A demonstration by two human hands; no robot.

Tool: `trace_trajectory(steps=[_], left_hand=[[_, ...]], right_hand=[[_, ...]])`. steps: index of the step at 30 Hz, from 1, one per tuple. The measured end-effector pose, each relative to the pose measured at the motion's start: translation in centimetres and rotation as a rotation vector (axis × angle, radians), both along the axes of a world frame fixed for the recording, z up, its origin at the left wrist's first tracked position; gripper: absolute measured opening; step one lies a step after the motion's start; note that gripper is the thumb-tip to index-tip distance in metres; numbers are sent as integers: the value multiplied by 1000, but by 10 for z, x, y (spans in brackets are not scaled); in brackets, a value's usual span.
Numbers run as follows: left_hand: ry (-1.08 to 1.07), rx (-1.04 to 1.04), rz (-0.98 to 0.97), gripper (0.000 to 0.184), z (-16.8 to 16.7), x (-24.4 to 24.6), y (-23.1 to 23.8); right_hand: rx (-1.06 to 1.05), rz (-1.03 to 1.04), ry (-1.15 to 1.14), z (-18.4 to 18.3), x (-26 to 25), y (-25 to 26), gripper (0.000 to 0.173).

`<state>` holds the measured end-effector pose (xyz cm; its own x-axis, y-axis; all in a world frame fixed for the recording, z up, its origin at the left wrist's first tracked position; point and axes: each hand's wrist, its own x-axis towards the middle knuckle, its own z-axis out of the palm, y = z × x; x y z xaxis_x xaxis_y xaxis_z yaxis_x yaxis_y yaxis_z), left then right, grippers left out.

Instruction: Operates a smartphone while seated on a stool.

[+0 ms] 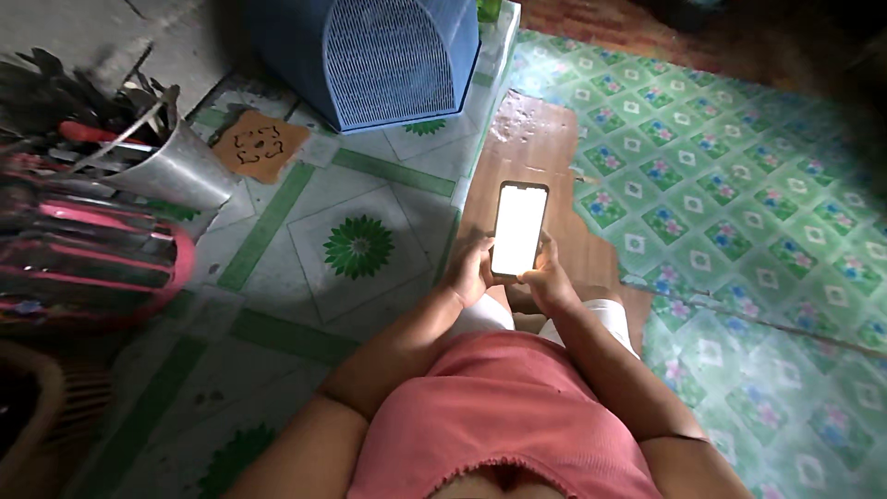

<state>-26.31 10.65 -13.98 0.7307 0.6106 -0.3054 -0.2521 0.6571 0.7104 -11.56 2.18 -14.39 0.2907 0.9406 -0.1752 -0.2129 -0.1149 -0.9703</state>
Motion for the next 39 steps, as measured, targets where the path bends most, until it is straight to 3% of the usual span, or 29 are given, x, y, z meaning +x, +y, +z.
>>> trace_trajectory(steps=[16, 28, 34, 39], left_hand=[[9, 17, -13, 53, 0, 0, 0], [3, 31, 6, 50, 0, -1, 1], [47, 23, -8, 49, 6, 0, -2], [31, 34, -44, 51, 6, -1, -2]], right_hand=[[-116, 13, -148, 4, -4, 1, 109], [-45, 35, -123, 6, -6, -2, 114], [-169, -21, -341, 5, -9, 2, 120], [-163, -43, -360, 2, -10, 4, 118]])
